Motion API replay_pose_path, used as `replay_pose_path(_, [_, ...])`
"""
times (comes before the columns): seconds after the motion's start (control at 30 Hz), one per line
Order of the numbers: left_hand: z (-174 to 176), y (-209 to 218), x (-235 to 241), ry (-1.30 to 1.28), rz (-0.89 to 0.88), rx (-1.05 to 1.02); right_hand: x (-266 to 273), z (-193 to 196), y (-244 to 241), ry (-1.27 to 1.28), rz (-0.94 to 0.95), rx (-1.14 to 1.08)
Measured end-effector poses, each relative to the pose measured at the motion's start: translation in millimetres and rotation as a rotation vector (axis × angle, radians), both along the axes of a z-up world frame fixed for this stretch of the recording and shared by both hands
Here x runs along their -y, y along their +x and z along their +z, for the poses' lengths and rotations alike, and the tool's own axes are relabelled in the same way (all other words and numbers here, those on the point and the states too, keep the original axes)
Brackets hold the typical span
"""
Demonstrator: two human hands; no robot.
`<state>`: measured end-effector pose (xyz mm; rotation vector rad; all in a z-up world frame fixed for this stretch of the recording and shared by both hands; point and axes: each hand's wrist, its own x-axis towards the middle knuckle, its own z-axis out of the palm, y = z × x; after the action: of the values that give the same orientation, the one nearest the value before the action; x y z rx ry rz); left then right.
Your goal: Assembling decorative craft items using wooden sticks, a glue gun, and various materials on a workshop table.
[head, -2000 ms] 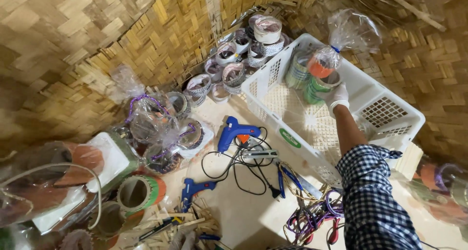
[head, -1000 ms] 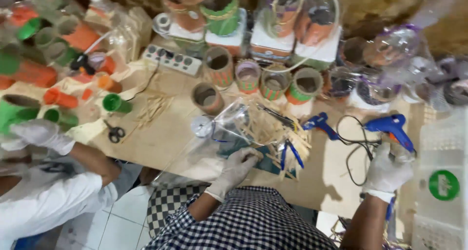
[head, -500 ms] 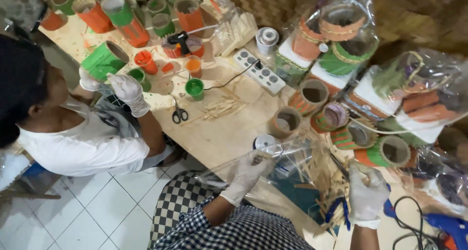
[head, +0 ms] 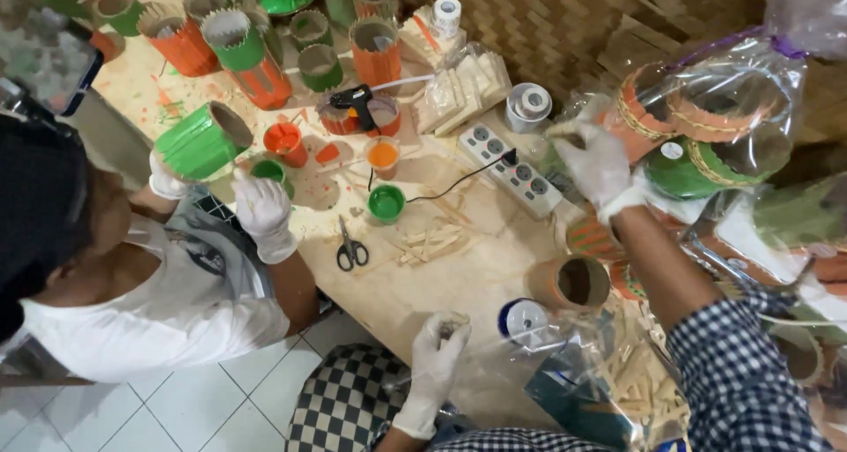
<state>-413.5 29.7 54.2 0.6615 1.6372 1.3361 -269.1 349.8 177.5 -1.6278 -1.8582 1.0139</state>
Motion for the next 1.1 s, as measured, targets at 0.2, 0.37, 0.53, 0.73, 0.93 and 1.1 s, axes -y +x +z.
replay_pose_path(0.2, [-44,-40,5,-0.068,0.142,-0.032,-159,-60,-49,0.207,-0.015,0.106])
replay_pose_path(0.37, [-103,-76,-1,-0.195,-0.411,-0.919,-221,-78,-118,0.195,0.085,0.202])
replay_pose_path(0.53, [-122,-76,-5,-0.447,-0.542,-0.831,-288,-134,-152,0.346,0.194,0.258])
replay_pose_path(0.73, [-166,-80,-5,-0.623,-0.574,-0.804,-312,-146,-208,0.611,0.329,0.459])
replay_pose_path(0.93, [-253,-54,17,-0.149,0.154,-1.479,-364,-209,-253,0.821,0.333,0.97])
replay_pose_path(1.1, [-267,-54,15,-0.225,0.141,-1.78,-390,-231,-258,0.744,0.296,1.063])
